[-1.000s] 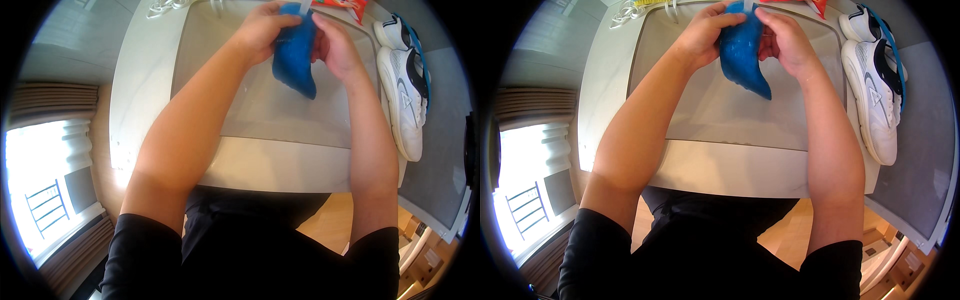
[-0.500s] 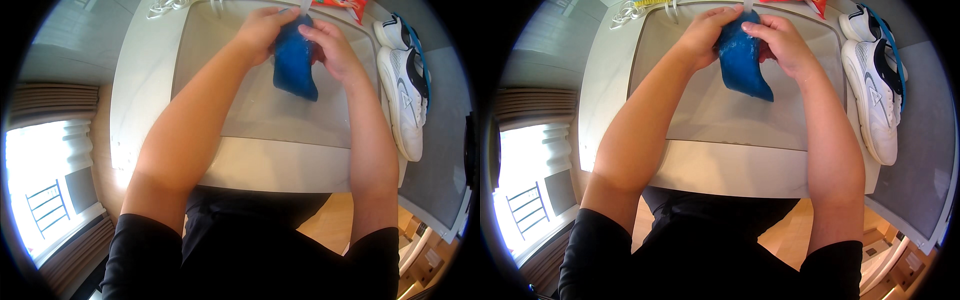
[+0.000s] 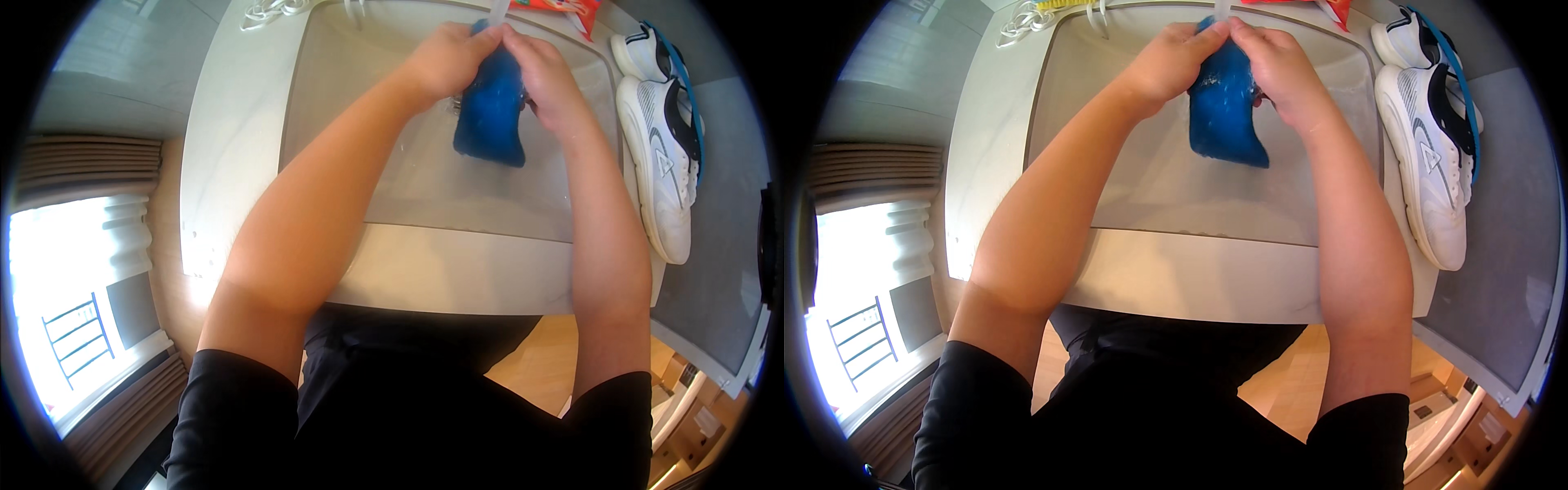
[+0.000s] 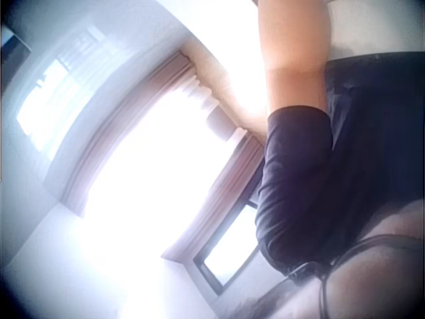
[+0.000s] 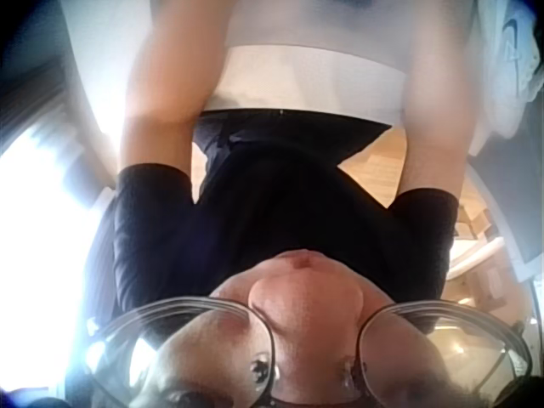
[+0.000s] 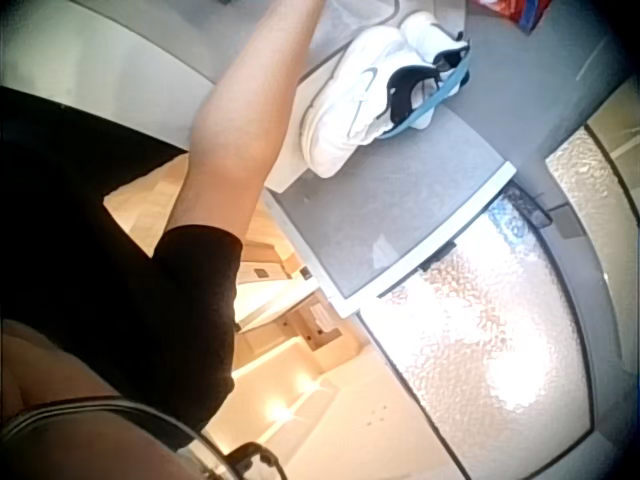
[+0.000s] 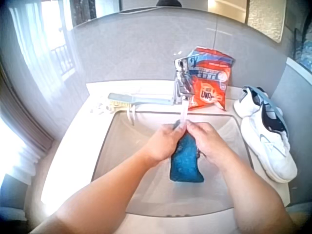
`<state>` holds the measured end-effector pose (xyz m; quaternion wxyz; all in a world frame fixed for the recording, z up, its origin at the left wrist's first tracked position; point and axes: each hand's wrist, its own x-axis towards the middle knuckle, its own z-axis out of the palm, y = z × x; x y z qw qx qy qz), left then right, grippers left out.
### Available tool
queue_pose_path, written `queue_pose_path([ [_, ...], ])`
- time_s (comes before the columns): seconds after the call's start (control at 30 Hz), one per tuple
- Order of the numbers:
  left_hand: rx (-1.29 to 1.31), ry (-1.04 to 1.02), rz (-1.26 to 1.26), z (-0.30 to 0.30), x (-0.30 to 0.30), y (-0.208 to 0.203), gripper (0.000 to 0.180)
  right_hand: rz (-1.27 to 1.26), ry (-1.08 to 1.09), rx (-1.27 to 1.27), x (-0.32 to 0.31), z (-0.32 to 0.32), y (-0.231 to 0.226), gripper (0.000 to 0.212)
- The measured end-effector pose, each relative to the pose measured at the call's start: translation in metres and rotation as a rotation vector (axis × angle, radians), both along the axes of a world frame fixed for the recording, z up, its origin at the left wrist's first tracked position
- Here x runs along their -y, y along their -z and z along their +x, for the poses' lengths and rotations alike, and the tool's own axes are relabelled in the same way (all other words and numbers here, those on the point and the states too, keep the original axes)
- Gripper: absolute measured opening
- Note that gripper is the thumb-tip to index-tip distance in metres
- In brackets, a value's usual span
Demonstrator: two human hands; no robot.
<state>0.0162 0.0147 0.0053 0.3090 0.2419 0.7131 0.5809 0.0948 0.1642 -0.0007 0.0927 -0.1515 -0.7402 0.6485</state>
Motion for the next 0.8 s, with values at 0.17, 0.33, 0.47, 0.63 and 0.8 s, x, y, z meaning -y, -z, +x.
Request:
queue_pose_path([
  [0.17,-0.14,-0.038,0.055,0.001,0.0,0.0,0.048,0.084,0.025,-0.02,0.004,-0.001,-0.005,0.036],
  [0.33,-0.087,-0.039,0.15,0.0,-0.003,0.003,0.044,0.166,0.13,-0.261,0.014,-0.007,-0.003,0.035],
  [0.47,0.154,-0.064,0.348,-0.007,-0.004,0.015,0.037,0.064,0.007,-0.029,0.02,0.004,-0.019,0.037],
  [0.63,0.259,-0.006,0.338,-0.005,-0.001,0.006,0.031,0.048,0.007,-0.006,0.024,0.003,-0.015,0.042],
  [0.8,0.187,-0.068,0.244,-0.004,-0.003,0.007,0.039,-0.083,0.002,-0.016,0.025,0.001,-0.01,0.039],
])
